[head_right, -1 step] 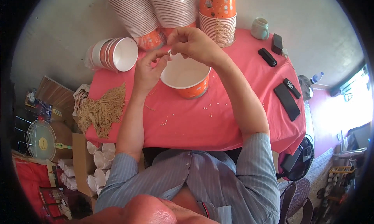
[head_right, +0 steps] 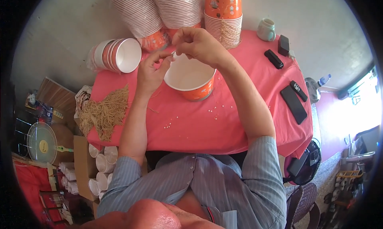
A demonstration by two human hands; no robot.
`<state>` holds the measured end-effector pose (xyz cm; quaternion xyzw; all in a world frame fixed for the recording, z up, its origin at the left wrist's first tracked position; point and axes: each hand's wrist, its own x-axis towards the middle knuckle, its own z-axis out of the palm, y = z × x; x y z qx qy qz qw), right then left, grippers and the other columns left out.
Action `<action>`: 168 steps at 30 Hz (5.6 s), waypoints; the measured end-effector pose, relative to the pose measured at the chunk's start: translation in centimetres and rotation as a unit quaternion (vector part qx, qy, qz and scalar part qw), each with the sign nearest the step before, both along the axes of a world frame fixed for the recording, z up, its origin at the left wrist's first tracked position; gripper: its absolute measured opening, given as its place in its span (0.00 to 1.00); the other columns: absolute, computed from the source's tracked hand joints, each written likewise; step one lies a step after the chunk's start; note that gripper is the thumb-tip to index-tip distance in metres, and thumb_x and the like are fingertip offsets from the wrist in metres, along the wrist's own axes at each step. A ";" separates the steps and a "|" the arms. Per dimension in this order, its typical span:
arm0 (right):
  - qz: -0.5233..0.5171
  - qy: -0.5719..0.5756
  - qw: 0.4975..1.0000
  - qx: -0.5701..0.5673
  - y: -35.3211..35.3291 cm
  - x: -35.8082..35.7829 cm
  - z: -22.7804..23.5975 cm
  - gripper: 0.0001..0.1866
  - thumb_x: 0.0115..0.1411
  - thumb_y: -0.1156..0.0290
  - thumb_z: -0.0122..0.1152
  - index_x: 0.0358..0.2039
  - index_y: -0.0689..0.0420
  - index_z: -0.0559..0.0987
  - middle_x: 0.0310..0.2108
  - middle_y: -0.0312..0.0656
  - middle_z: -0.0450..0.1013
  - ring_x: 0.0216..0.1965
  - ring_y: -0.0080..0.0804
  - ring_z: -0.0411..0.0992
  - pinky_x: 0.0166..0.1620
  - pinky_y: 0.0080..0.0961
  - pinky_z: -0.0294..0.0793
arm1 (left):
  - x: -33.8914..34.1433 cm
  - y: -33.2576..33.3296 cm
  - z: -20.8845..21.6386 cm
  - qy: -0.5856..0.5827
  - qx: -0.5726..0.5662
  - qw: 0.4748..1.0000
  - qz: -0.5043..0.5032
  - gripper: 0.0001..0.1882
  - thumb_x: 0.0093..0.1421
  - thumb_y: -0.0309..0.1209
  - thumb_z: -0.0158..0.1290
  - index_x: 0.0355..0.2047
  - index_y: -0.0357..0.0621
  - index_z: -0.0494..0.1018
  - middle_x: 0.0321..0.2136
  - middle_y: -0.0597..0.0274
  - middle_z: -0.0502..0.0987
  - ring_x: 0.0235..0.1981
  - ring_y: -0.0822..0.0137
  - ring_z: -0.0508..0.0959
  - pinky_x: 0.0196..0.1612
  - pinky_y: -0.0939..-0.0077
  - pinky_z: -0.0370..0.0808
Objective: The person is attaching decorative strings and small beads to festive paper food containers.
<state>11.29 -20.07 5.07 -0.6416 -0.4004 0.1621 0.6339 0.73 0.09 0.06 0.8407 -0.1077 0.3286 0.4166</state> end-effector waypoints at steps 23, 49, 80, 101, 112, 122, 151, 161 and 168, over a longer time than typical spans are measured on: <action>-0.012 0.055 0.998 0.014 -1.3 -1.5 2.3 0.11 0.67 0.75 0.67 0.49 0.56 0.84 0.33 0.34 0.83 0.23 0.11 0.63 0.27 0.15 0.60 | 0.2 -1.1 -0.6 -0.024 -0.045 0.997 -0.059 0.13 0.68 0.27 0.65 0.52 0.40 0.84 0.41 0.58 0.88 0.39 0.70 0.85 0.41 0.73 0.79; 0.005 0.098 0.983 0.154 -3.4 1.1 1.3 0.05 0.72 0.73 0.62 0.45 0.57 0.83 0.28 0.34 0.78 0.20 0.12 0.61 0.25 0.17 0.57 | 2.4 2.3 -3.0 0.043 -0.134 0.990 -0.001 0.08 0.70 0.29 0.62 0.42 0.37 0.85 0.34 0.62 0.88 0.35 0.72 0.85 0.42 0.74 0.81; -0.070 -0.021 0.997 -0.020 1.1 -1.2 -1.1 0.08 0.70 0.68 0.65 0.36 0.58 0.86 0.31 0.33 0.82 0.31 0.16 0.73 0.37 0.19 0.72 | 1.5 -0.7 -3.0 0.041 -0.073 0.996 0.039 0.04 0.66 0.24 0.60 0.36 0.35 0.78 0.27 0.55 0.83 0.29 0.65 0.84 0.35 0.66 0.79; 0.003 0.017 0.999 0.027 0.9 -0.5 -1.6 0.13 0.73 0.62 0.65 0.34 0.57 0.86 0.31 0.33 0.82 0.32 0.17 0.74 0.40 0.21 0.74 | 2.3 0.6 -3.9 0.236 -0.416 0.865 -0.153 0.04 0.68 0.27 0.58 0.40 0.43 0.81 0.29 0.67 0.80 0.26 0.73 0.78 0.32 0.74 0.75; 0.031 0.056 0.997 -0.034 -0.9 -0.3 -0.2 0.11 0.77 0.64 0.58 0.40 0.57 0.81 0.33 0.39 0.83 0.23 0.19 0.72 0.26 0.18 0.66 | 1.9 2.7 -3.6 0.147 -0.033 0.971 -0.187 0.16 0.68 0.26 0.63 0.56 0.45 0.83 0.50 0.63 0.82 0.48 0.68 0.81 0.53 0.70 0.80; 0.138 -0.060 0.985 -0.082 -3.5 -1.7 2.5 0.04 0.68 0.75 0.64 0.35 0.60 0.80 0.32 0.36 0.82 0.33 0.19 0.77 0.38 0.22 0.77 | 0.8 3.7 -1.9 0.000 -0.019 0.987 -0.157 0.09 0.68 0.30 0.67 0.44 0.40 0.82 0.42 0.65 0.85 0.46 0.67 0.83 0.53 0.69 0.80; -0.015 0.020 0.989 -0.146 1.0 1.8 -2.5 0.26 0.68 0.49 0.70 0.54 0.57 0.84 0.36 0.33 0.79 0.38 0.22 0.78 0.46 0.27 0.77 | 5.0 12.2 -11.7 0.179 -0.548 0.771 -0.269 0.23 0.76 0.36 0.53 0.64 0.34 0.75 0.57 0.49 0.84 0.54 0.59 0.86 0.57 0.61 0.85; -0.146 0.197 0.963 0.111 -1.2 4.5 -2.6 0.23 0.67 0.49 0.72 0.47 0.56 0.84 0.35 0.37 0.77 0.35 0.28 0.79 0.45 0.36 0.86 | 4.0 4.5 -7.8 0.213 -0.517 0.728 -0.396 0.31 0.76 0.47 0.56 0.71 0.41 0.68 0.62 0.55 0.81 0.59 0.53 0.83 0.57 0.47 0.85; -0.151 0.196 0.960 0.133 -1.1 4.3 -2.3 0.23 0.67 0.49 0.71 0.48 0.56 0.84 0.35 0.37 0.77 0.33 0.28 0.79 0.45 0.36 0.85 | 4.2 2.0 -7.2 0.211 -0.405 0.838 -0.300 0.21 0.72 0.41 0.65 0.56 0.37 0.81 0.48 0.55 0.87 0.47 0.61 0.88 0.46 0.63 0.87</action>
